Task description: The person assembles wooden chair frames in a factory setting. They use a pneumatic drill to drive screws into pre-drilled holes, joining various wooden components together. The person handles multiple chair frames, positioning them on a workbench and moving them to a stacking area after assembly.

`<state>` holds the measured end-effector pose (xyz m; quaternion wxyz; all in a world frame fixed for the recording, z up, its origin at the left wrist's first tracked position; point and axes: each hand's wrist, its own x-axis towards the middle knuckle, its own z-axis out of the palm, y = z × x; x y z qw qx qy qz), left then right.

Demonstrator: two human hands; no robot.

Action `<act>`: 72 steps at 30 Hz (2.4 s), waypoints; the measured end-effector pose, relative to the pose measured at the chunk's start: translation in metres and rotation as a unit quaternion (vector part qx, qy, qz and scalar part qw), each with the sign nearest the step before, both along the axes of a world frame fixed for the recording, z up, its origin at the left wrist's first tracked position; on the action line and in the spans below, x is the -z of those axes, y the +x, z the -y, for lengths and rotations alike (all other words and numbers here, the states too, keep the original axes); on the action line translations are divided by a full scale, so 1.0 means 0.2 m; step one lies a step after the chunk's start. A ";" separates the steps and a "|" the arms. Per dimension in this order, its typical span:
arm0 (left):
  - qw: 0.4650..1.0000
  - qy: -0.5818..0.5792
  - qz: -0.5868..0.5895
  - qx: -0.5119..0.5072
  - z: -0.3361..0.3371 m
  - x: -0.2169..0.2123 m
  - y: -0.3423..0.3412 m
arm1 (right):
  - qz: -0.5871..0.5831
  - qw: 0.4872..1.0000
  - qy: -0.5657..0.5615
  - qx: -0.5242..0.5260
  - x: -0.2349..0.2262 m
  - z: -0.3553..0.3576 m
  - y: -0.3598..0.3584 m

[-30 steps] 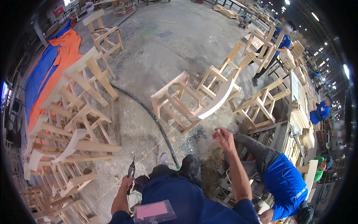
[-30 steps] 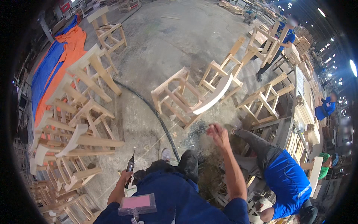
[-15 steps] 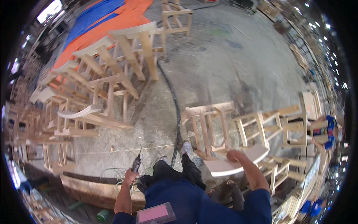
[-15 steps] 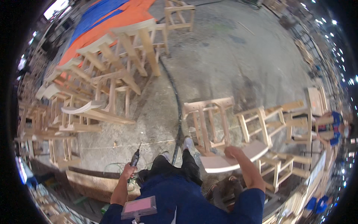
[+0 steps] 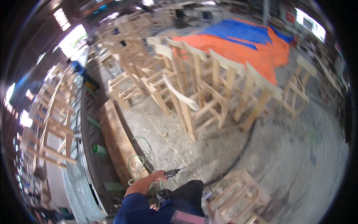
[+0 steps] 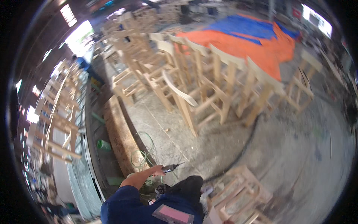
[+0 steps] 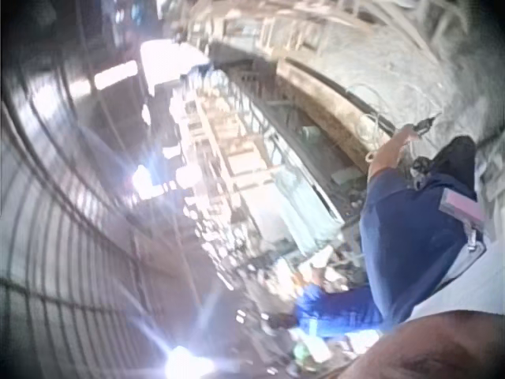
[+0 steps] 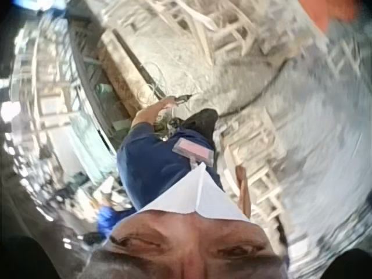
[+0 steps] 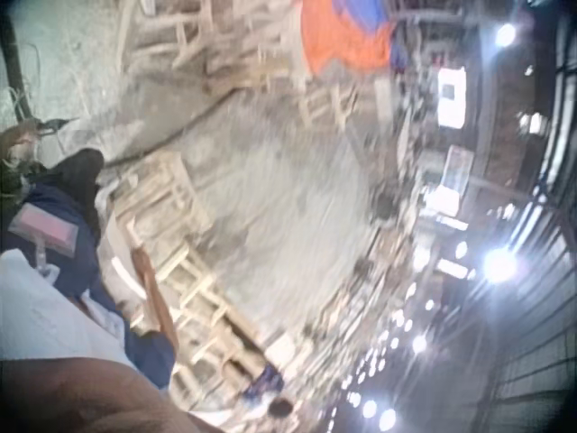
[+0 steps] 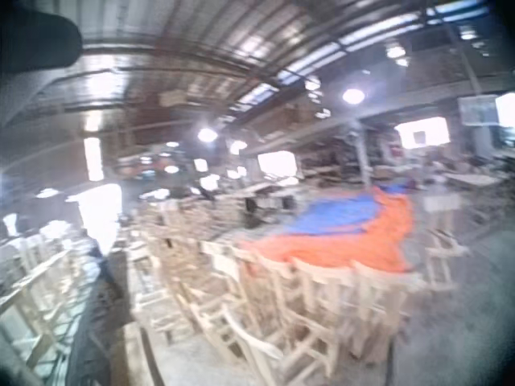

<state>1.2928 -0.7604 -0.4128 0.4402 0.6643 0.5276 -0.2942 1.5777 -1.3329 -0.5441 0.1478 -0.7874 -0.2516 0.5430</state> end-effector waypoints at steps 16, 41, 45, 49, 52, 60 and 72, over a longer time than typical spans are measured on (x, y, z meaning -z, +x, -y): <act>0.996 -0.043 0.000 -0.084 0.14 0.28 -0.11 | -0.120 0.991 0.042 0.043 -0.77 -0.67 0.56; 0.964 -0.022 0.039 -0.263 -0.36 0.50 -0.08 | -0.183 0.970 -0.031 0.160 -1.34 -1.91 0.86; 0.954 -0.016 0.034 -0.299 -0.30 0.49 -0.11 | -0.132 0.979 0.022 0.156 -1.37 -2.15 0.92; 0.948 -0.035 0.025 -0.315 -0.27 0.46 -0.01 | -0.125 0.985 0.007 0.118 -1.07 -2.21 1.18; 0.957 -0.030 0.006 -0.287 -0.25 0.44 0.09 | -0.174 0.980 0.023 0.095 -0.91 -2.28 1.34; 0.962 -0.006 0.027 -0.273 -0.28 0.39 0.46 | -0.230 0.967 0.008 0.112 -0.76 -2.51 1.64; 0.960 0.034 0.038 -0.276 -0.32 0.24 0.76 | -0.232 0.971 0.055 -0.001 -0.56 -2.65 1.85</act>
